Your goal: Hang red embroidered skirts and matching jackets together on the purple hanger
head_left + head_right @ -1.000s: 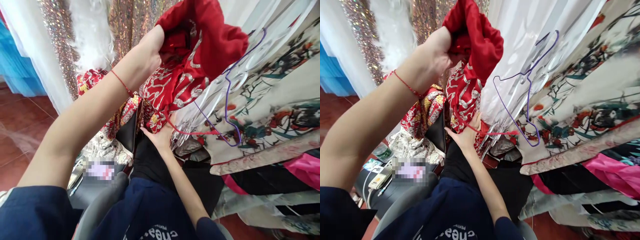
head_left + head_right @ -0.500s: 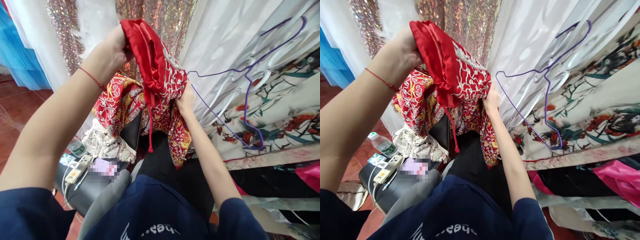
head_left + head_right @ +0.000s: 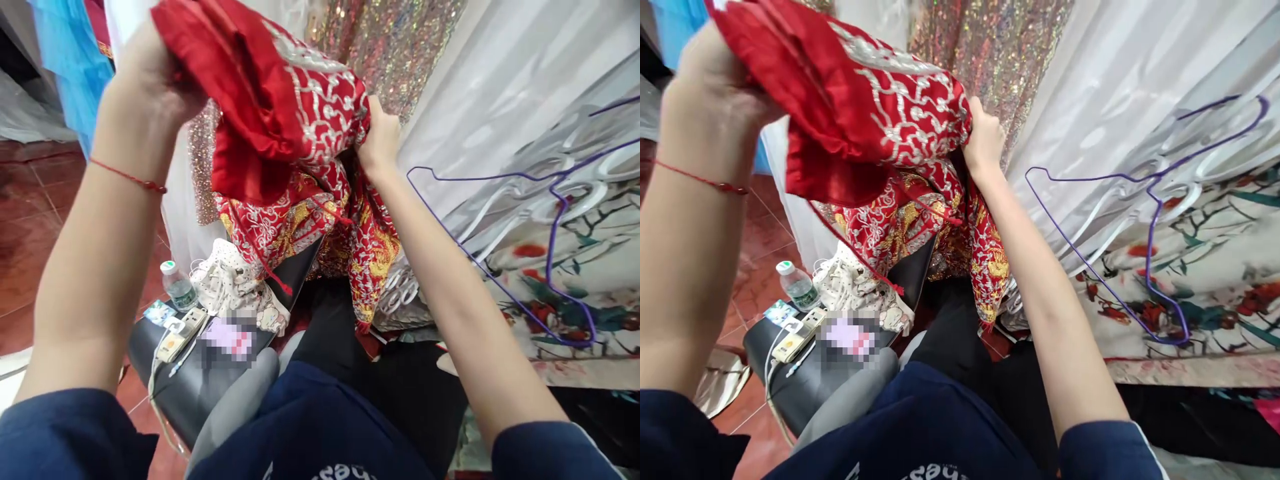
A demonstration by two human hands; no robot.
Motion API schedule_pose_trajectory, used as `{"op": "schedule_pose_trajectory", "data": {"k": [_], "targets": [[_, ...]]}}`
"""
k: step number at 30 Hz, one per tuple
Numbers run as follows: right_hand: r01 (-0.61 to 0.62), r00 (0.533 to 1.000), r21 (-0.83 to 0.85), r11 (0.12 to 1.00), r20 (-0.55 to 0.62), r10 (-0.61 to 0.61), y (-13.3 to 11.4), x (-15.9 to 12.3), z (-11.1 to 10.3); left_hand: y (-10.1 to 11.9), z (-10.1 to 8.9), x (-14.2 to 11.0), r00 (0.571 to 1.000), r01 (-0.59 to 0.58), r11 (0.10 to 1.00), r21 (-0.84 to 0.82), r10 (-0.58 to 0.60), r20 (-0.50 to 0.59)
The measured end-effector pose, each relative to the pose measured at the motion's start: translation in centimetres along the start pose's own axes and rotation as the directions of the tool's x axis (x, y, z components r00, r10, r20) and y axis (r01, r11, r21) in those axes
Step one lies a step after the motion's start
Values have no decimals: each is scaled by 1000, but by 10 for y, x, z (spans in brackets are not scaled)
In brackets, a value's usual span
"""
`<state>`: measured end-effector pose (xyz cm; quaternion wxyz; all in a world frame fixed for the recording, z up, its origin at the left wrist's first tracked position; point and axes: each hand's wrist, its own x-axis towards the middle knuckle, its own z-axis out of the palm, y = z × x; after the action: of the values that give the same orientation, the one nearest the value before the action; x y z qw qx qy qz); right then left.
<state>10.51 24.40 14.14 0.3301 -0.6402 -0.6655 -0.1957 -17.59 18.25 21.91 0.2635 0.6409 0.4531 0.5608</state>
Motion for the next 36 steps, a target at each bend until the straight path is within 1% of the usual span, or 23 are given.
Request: {"op": "schedule_pose_trajectory", "data": {"k": [1, 2, 3, 4, 5, 6, 7, 8, 9, 11, 13, 16, 17, 19, 21, 24, 26, 27, 28, 31, 32, 34, 36], "targets": [[30, 1000, 10, 1000, -10, -30, -16, 1, 0, -15, -20, -2, 998, -36, 995, -94, 41, 48], [72, 997, 18, 997, -20, -71, -30, 0, 1, -33, -39, -9, 994, -84, 983, -161, 95, 60], [128, 992, 24, 992, -24, -127, -43, -4, 4, -55, -57, -20, 990, -127, 973, -194, 136, 33], [193, 981, 29, 981, -22, -192, -54, -11, 7, -80, -73, -38, 995, -98, 972, -213, 95, -23], [262, 965, 31, 964, -9, -262, -63, -20, 10, -107, -86, -59, 991, -17, 973, -228, -13, -130], [331, 943, 32, 943, 13, -332, -70, -31, 14, -135, -95, -85, 964, 108, 964, -241, -161, -211], [398, 916, 32, 917, 46, -399, -75, -42, 18, -163, -99, -111, 940, 227, 942, -249, -278, -197], [459, 884, 32, 888, 82, -460, -78, -54, 22, -189, -98, -136, 921, 335, 913, -233, -369, -122], [512, 851, 30, 859, 116, -512, -80, -65, 25, -212, -94, -158, 914, 382, 899, -213, -402, -58], [584, 800, 18, 812, 156, -579, -80, -81, 30, -250, -78, -186, 917, 397, 901, -174, -397, 33], [624, 770, 0, 782, 170, -615, -78, -89, 32, -273, -62, -191, 919, 391, 910, -140, -378, 110], [680, 718, -20, 733, 220, -660, -73, -87, 31, -293, -51, -173, 920, 269, 963, -7, -254, 298], [703, 693, -19, 711, 247, -678, -72, -84, 29, -297, -51, -166, 915, 215, 976, 40, -216, 340], [746, 636, -4, 666, 301, -710, -70, -80, 24, -306, -58, -155, 913, 145, 982, 121, -180, 365], [774, 591, 14, 633, 343, -730, -70, -78, 18, -316, -70, -151, 903, 150, 972, 178, -209, 376], [797, 544, 21, 603, 407, -734, -71, -79, 10, -330, -91, -155, 848, 218, 940, 263, -316, 425], [805, 524, 19, 593, 447, -725, -73, -83, 8, -333, -102, -161, 818, 232, 915, 331, -367, 443], [805, 521, 17, 593, 459, -720, -74, -86, 8, -332, -104, -165, 820, 218, 909, 354, -368, 439], [802, 522, 17, 597, 464, -715, -76, -90, 9, -328, -105, -167, 835, 198, 911, 360, -350, 425], [786, 540, 32, 617, 450, -711, -85, -102, 12, -308, -96, -171, 906, 134, 947, 292, -236, 351], [778, 547, 45, 627, 441, -711, -88, -104, 13, -301, -91, -171, 921, 126, 959, 253, -207, 329], [753, 571, 72, 654, 423, -704, -96, -106, 11, -291, -79, -172, 928, 161, 975, 153, -202, 313], [710, 609, 89, 699, 422, -672, -105, -102, 7, -289, -67, -176, 917, 243, 969, 44, -245, 316]]}}
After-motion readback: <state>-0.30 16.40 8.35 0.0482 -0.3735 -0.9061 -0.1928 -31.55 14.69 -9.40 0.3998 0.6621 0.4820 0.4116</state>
